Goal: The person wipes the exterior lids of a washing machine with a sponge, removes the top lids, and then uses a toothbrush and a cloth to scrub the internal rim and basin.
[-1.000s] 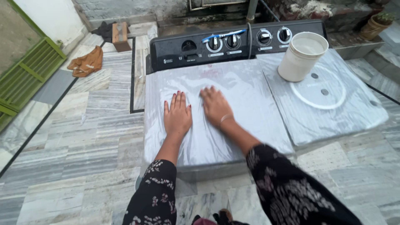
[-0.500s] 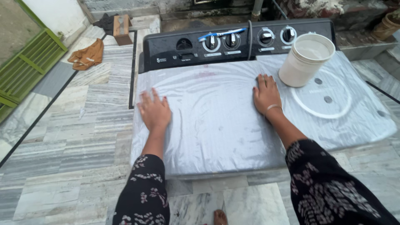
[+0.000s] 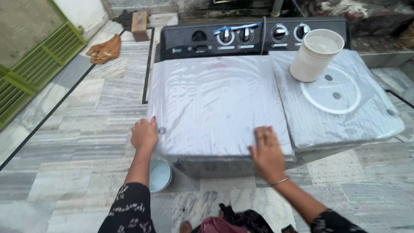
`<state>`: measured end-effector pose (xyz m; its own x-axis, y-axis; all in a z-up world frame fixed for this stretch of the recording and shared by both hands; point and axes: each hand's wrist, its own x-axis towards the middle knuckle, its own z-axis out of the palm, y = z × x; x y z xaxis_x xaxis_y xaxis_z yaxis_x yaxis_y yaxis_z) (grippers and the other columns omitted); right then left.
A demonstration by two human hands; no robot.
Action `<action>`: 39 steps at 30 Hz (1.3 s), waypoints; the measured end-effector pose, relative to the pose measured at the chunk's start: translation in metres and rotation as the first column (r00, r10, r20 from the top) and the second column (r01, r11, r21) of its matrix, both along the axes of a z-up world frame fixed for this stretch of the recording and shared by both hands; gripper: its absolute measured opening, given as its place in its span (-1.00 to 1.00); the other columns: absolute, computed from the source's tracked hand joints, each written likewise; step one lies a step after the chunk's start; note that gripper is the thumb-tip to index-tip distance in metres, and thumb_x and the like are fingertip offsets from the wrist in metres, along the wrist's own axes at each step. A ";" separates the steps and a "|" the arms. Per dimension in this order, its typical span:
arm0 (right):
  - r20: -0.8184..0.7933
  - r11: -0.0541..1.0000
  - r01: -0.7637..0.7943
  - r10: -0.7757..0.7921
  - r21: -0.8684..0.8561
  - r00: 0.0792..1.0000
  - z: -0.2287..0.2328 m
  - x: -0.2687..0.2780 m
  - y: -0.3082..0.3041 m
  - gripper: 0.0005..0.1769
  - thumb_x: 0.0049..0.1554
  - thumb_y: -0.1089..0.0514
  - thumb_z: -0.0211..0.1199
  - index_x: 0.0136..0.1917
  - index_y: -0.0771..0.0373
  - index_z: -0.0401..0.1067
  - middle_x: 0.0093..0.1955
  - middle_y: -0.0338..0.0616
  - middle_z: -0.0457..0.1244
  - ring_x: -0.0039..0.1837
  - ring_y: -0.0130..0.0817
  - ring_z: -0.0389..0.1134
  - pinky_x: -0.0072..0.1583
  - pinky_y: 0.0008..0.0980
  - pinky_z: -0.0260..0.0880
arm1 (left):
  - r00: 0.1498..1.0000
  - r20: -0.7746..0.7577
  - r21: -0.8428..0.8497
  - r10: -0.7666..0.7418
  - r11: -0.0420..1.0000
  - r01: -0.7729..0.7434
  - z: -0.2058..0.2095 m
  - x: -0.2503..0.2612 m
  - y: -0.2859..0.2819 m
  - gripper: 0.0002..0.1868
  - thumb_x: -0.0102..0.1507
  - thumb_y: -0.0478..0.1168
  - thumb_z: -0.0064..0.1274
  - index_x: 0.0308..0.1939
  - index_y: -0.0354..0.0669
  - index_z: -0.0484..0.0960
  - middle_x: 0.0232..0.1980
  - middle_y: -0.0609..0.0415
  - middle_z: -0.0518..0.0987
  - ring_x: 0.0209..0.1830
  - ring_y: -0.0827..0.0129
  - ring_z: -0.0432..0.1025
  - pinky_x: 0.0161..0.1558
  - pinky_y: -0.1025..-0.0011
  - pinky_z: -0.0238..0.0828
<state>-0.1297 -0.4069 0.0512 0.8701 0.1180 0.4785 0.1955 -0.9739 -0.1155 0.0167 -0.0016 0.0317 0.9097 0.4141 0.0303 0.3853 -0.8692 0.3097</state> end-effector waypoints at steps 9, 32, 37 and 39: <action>0.301 0.920 -0.390 0.384 -0.043 0.873 -0.026 -0.003 0.201 -0.40 0.20 0.24 0.10 0.51 0.31 0.26 0.48 0.02 0.14 0.56 -0.08 0.12 0.54 -0.08 0.14 | 0.992 -0.095 -0.152 0.079 0.984 -0.093 -0.002 -0.018 0.005 -0.26 0.41 0.35 -0.31 0.15 -0.26 0.56 0.14 -0.28 0.61 0.17 -0.19 0.49 0.12 -0.07 0.42; 0.252 0.977 0.171 -0.135 -0.125 0.958 -0.001 -0.027 0.023 -0.41 0.14 0.36 0.24 0.41 -0.02 0.36 0.38 -0.12 0.26 0.45 -0.08 0.28 0.41 -0.15 0.39 | 0.998 0.027 -0.999 -0.052 -0.048 0.024 -0.033 0.014 0.040 -0.29 0.22 0.13 0.18 0.23 -0.41 0.56 0.12 -0.09 0.67 0.00 0.23 0.57 -0.04 0.36 0.49; 0.364 0.938 0.215 -0.107 -0.271 0.925 0.072 -0.014 -0.003 -0.68 0.30 0.22 0.29 0.30 -0.03 0.46 0.18 -0.13 0.36 0.13 -0.21 0.40 0.03 -0.29 0.48 | 0.974 0.125 -0.981 -0.190 -0.173 0.092 0.078 -0.010 0.030 -0.57 0.21 0.00 0.16 0.06 -0.17 0.60 -0.07 0.02 0.64 -0.18 0.32 0.54 -0.17 0.29 0.50; 0.435 0.910 0.245 -0.081 -0.335 0.897 0.112 -0.010 -0.008 -0.75 0.28 0.17 0.38 0.21 -0.06 0.51 0.08 -0.24 0.37 0.03 -0.32 0.41 -0.05 -0.35 0.45 | 0.976 0.070 -0.985 -0.208 -0.169 0.034 0.126 -0.016 0.031 -0.73 0.21 0.00 0.09 -0.05 0.09 0.59 -0.21 0.20 0.57 -0.33 0.50 0.44 -0.33 0.36 0.37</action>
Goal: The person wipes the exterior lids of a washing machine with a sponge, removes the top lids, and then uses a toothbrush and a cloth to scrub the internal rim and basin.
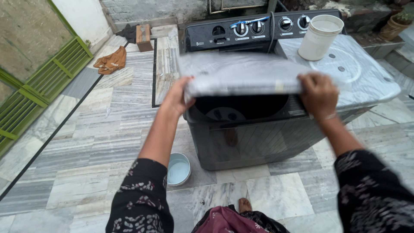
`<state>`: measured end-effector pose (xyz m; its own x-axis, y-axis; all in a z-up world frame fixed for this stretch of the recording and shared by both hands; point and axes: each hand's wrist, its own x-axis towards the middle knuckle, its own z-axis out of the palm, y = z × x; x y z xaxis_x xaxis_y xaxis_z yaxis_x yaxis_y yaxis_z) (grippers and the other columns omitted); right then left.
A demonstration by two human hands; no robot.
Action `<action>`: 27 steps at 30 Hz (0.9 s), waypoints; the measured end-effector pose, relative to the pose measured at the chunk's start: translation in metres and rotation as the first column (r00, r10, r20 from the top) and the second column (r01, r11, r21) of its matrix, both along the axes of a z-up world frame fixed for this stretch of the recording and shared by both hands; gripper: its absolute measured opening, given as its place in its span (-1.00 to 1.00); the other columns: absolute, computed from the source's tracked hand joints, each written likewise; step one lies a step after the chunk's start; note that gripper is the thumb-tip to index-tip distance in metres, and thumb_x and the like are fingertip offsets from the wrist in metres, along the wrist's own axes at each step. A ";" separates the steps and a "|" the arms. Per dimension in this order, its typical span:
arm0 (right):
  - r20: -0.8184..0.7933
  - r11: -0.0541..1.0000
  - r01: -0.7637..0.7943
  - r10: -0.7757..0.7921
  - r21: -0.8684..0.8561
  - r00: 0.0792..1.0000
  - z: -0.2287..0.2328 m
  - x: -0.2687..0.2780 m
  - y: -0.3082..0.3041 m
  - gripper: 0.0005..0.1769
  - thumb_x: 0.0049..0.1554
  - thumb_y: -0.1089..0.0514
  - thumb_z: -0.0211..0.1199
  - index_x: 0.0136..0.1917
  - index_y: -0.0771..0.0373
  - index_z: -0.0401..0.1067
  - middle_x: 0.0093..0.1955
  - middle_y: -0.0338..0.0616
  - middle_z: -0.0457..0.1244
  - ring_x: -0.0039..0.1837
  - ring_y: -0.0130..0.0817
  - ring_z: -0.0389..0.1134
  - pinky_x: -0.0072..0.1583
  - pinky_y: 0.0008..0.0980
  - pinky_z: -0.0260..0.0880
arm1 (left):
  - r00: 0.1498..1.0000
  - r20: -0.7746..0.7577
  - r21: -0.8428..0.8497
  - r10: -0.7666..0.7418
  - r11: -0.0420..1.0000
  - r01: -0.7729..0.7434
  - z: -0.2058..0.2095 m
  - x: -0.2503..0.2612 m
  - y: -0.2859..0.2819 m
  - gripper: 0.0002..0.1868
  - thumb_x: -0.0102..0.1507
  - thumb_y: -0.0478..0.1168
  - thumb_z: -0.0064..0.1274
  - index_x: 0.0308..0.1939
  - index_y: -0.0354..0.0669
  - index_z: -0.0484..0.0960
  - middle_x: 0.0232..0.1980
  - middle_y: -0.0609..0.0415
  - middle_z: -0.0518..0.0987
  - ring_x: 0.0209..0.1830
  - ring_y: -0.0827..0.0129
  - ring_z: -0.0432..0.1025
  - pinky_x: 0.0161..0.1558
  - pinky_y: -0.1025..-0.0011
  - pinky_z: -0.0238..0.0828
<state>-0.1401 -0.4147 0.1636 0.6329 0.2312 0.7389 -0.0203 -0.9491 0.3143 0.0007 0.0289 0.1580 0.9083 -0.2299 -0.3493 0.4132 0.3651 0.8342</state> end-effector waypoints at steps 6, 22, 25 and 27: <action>-0.023 0.973 -0.161 0.159 -0.168 0.987 0.141 -0.005 0.003 -0.67 0.19 -0.03 0.55 0.18 -0.06 0.55 -0.02 -0.27 0.38 -0.08 -0.42 0.41 -0.18 -0.44 0.37 | 0.924 0.373 -0.226 0.082 0.974 0.005 0.106 -0.018 0.032 -0.83 0.26 -0.21 0.22 -0.15 -0.16 0.61 -0.30 0.10 0.48 -0.37 0.41 0.38 -0.32 0.36 0.38; -0.633 0.977 -0.203 0.197 0.065 0.749 0.257 0.127 0.009 -0.40 -0.03 -0.06 0.48 0.30 -0.03 0.57 -0.03 -0.08 0.47 -0.10 -0.22 0.50 0.01 -0.22 0.53 | 0.888 0.441 0.071 0.132 0.981 -0.181 -0.099 -0.045 0.059 -0.29 0.25 0.09 0.21 0.30 -0.34 0.43 0.23 -0.10 0.53 0.21 0.27 0.41 0.23 0.28 0.35; -0.636 0.951 -0.289 0.291 0.110 0.714 0.213 0.144 0.003 -0.38 -0.11 -0.03 0.54 0.26 -0.05 0.58 0.02 -0.05 0.46 -0.03 -0.17 0.48 0.08 -0.18 0.49 | 0.824 0.512 0.168 0.244 0.912 -0.374 -0.096 -0.076 0.031 -0.32 0.24 0.02 0.24 0.28 -0.39 0.43 0.19 -0.08 0.58 0.15 0.32 0.47 0.21 0.36 0.33; -0.469 0.897 -0.377 0.443 0.232 0.764 0.166 0.159 0.003 -0.49 -0.04 0.05 0.52 0.20 0.00 0.59 0.05 -0.05 0.44 0.05 -0.16 0.45 0.14 -0.19 0.45 | 0.829 0.472 0.239 0.300 0.862 -0.448 -0.088 -0.085 0.024 -0.34 0.24 0.02 0.23 0.22 -0.43 0.47 0.10 -0.09 0.61 0.06 0.31 0.48 0.12 0.35 0.36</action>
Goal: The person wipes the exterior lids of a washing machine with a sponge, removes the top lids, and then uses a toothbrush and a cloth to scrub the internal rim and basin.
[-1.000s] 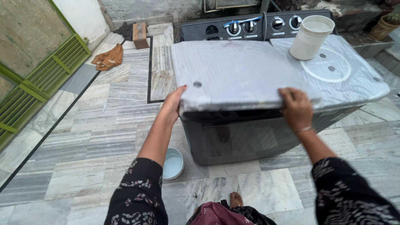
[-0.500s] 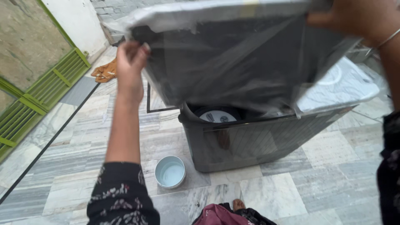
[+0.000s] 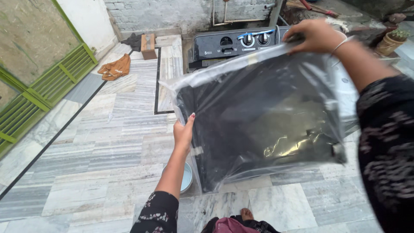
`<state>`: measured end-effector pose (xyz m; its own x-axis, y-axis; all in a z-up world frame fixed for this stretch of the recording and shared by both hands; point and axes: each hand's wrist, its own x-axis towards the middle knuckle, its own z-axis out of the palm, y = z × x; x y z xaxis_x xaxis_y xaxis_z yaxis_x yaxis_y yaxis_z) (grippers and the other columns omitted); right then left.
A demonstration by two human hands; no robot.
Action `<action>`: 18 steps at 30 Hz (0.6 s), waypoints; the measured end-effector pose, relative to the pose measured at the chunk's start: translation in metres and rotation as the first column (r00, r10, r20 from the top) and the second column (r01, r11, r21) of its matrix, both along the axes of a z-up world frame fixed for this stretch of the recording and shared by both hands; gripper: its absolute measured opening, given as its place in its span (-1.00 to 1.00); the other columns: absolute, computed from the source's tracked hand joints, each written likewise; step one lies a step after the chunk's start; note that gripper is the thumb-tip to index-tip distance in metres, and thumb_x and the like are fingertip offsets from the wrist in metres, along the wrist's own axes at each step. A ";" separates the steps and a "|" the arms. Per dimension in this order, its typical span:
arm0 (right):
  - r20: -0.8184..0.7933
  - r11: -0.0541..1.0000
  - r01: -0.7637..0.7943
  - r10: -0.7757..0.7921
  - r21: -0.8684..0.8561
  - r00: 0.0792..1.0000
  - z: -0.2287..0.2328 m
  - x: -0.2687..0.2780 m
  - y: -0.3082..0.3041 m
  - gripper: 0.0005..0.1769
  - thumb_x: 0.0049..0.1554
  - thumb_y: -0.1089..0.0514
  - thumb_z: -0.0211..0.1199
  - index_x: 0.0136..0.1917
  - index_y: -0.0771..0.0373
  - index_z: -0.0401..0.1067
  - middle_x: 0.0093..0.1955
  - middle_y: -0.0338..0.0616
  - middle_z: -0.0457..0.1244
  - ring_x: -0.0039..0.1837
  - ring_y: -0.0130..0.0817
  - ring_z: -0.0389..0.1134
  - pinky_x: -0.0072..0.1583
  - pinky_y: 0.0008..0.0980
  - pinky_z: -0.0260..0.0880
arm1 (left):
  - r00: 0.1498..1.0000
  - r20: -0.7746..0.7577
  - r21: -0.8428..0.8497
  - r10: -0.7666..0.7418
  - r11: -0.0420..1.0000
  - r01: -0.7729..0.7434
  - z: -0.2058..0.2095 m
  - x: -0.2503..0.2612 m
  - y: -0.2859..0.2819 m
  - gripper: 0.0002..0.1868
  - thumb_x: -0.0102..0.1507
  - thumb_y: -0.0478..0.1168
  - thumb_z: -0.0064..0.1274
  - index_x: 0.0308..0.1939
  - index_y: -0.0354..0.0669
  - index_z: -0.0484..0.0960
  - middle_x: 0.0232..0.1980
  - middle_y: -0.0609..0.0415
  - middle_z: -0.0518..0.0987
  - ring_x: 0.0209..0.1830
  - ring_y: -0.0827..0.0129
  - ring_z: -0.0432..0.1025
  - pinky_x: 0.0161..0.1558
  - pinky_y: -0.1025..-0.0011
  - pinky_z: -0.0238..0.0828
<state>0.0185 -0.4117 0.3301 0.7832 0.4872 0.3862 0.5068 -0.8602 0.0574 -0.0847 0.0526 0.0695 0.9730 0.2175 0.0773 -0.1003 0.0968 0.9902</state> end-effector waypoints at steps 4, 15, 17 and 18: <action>0.127 0.849 -0.081 0.016 0.523 0.992 -0.109 0.033 0.044 -0.65 0.18 0.42 0.16 0.18 0.18 0.54 0.06 -0.08 0.39 0.10 -0.24 0.45 0.19 -0.29 0.48 | 0.980 -0.172 0.136 0.104 0.987 -0.081 0.002 -0.006 -0.004 -0.42 0.25 0.06 0.22 0.06 -0.44 0.60 -0.09 -0.11 0.68 -0.12 0.27 0.51 -0.01 0.32 0.42; -0.109 0.906 -0.179 0.237 0.384 0.965 -0.268 -0.114 0.306 -0.33 0.19 0.09 0.16 0.50 0.33 0.12 0.56 0.19 0.04 0.60 0.16 -0.04 0.51 0.11 -0.03 | 0.895 -0.402 0.397 0.192 0.918 -0.019 -0.067 0.039 0.012 -0.30 0.27 0.27 0.10 -0.10 -0.46 0.67 -0.18 -0.30 0.68 -0.16 -0.01 0.59 -0.07 0.13 0.46; -0.308 0.927 -0.252 0.335 0.278 0.891 -0.260 -0.139 0.298 -0.28 0.29 -0.05 0.05 0.61 0.27 0.02 0.67 0.16 -0.16 0.67 0.06 -0.22 0.56 0.09 -0.21 | 0.891 -0.404 0.427 0.205 0.904 -0.015 -0.075 0.039 0.014 -0.32 0.26 0.25 0.09 -0.10 -0.44 0.66 -0.17 -0.32 0.67 -0.14 -0.09 0.59 -0.07 0.09 0.47; -0.370 0.944 -0.276 0.324 0.178 0.870 -0.255 -0.146 0.284 -0.27 0.30 -0.11 -0.02 0.61 0.24 -0.01 0.69 0.09 -0.18 0.68 0.00 -0.24 0.56 0.11 -0.26 | 0.895 -0.395 0.452 0.208 0.892 -0.008 -0.076 0.039 0.014 -0.34 0.27 0.24 0.09 -0.10 -0.43 0.65 -0.16 -0.33 0.66 -0.12 -0.12 0.59 -0.06 0.08 0.47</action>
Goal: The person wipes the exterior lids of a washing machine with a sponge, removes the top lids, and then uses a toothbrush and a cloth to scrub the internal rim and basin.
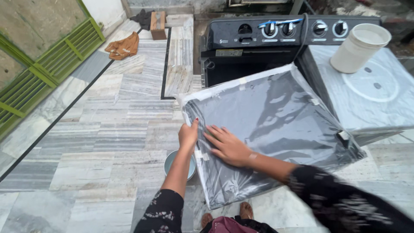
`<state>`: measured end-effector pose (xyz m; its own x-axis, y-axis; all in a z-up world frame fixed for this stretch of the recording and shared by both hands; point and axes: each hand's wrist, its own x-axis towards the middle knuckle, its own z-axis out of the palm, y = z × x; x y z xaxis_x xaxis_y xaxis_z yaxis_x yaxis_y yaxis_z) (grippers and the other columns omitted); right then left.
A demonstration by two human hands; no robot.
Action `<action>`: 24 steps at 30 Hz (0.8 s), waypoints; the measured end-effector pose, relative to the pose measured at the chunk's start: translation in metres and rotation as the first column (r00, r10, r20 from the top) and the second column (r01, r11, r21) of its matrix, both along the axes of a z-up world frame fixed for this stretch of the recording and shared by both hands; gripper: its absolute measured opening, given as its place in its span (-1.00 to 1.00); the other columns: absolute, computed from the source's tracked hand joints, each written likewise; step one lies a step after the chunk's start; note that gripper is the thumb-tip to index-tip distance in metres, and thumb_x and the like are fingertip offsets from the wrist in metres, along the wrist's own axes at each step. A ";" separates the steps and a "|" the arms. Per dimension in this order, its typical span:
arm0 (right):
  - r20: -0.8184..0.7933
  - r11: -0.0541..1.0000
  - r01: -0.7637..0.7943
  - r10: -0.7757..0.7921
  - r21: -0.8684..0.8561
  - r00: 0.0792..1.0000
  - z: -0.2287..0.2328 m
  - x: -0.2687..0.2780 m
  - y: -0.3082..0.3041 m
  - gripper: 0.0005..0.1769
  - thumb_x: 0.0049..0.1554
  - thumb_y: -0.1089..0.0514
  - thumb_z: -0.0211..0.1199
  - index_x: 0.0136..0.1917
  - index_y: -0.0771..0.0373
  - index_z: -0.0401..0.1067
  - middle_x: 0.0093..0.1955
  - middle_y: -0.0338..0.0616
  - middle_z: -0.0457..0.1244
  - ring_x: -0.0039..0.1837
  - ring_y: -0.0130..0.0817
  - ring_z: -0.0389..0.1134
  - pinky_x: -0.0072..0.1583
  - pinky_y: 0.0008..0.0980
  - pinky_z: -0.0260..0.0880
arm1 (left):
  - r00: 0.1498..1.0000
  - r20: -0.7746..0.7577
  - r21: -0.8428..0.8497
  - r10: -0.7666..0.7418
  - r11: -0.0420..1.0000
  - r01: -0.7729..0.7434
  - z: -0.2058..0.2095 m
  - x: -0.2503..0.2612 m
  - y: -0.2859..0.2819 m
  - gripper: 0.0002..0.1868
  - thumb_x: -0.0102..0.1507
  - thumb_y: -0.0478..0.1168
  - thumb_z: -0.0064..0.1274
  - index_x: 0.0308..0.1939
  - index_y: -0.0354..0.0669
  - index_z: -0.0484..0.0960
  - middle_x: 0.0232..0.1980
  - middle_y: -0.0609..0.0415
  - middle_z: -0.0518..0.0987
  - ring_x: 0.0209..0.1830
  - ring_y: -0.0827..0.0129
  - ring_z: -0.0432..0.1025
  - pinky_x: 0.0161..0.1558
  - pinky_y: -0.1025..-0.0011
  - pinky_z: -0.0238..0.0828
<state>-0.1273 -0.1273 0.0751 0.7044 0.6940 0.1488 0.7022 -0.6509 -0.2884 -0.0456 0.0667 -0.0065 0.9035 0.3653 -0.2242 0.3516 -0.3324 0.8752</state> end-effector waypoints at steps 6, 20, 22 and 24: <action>0.230 0.825 0.457 -0.399 -0.333 0.888 0.014 0.048 -0.123 -0.25 0.33 -0.19 -0.20 0.61 0.30 -0.04 0.69 0.09 -0.17 0.69 0.00 -0.26 0.58 0.12 -0.33 | 0.999 0.000 0.042 -0.039 0.998 0.039 0.009 -0.002 0.001 -0.42 0.24 0.16 0.09 -0.06 -0.38 0.59 -0.11 -0.32 0.67 -0.06 -0.17 0.58 -0.01 0.07 0.46; -0.194 0.959 0.165 -0.121 0.228 0.973 -0.012 0.009 0.049 -0.27 0.33 -0.03 -0.06 0.63 0.35 -0.10 0.68 0.16 -0.18 0.70 0.02 -0.23 0.60 -0.12 -0.18 | 1.000 -0.015 0.017 -0.016 1.000 0.016 -0.014 0.017 0.005 -0.29 0.34 0.31 -0.18 -0.03 -0.36 0.62 -0.01 -0.42 0.61 0.08 -0.29 0.48 0.13 0.01 0.36; -0.293 0.995 -0.001 0.032 0.104 0.956 0.011 -0.034 0.012 -0.23 0.34 -0.05 -0.07 0.65 0.34 -0.18 0.70 0.17 -0.27 0.69 0.03 -0.29 0.57 -0.09 -0.23 | 0.999 -0.029 0.022 -0.020 1.000 0.021 -0.015 0.020 0.005 -0.29 0.34 0.30 -0.20 -0.04 -0.36 0.61 -0.02 -0.39 0.63 0.07 -0.27 0.50 0.11 0.01 0.38; -0.244 0.992 -0.106 0.085 -0.074 0.966 0.029 -0.070 -0.027 -0.22 0.32 -0.12 -0.03 0.63 0.28 -0.15 0.69 0.06 -0.24 0.69 -0.04 -0.27 0.58 -0.05 -0.26 | 0.999 -0.043 0.038 -0.027 0.999 0.028 -0.013 0.021 0.002 -0.29 0.35 0.30 -0.21 -0.04 -0.36 0.60 -0.02 -0.38 0.64 0.07 -0.26 0.51 0.11 0.00 0.39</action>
<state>-0.1969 -0.1542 0.1043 0.6417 0.7628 -0.0793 0.6798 -0.6136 -0.4017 -0.0248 0.0690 -0.0194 0.9035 0.3493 -0.2485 0.3779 -0.3754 0.8463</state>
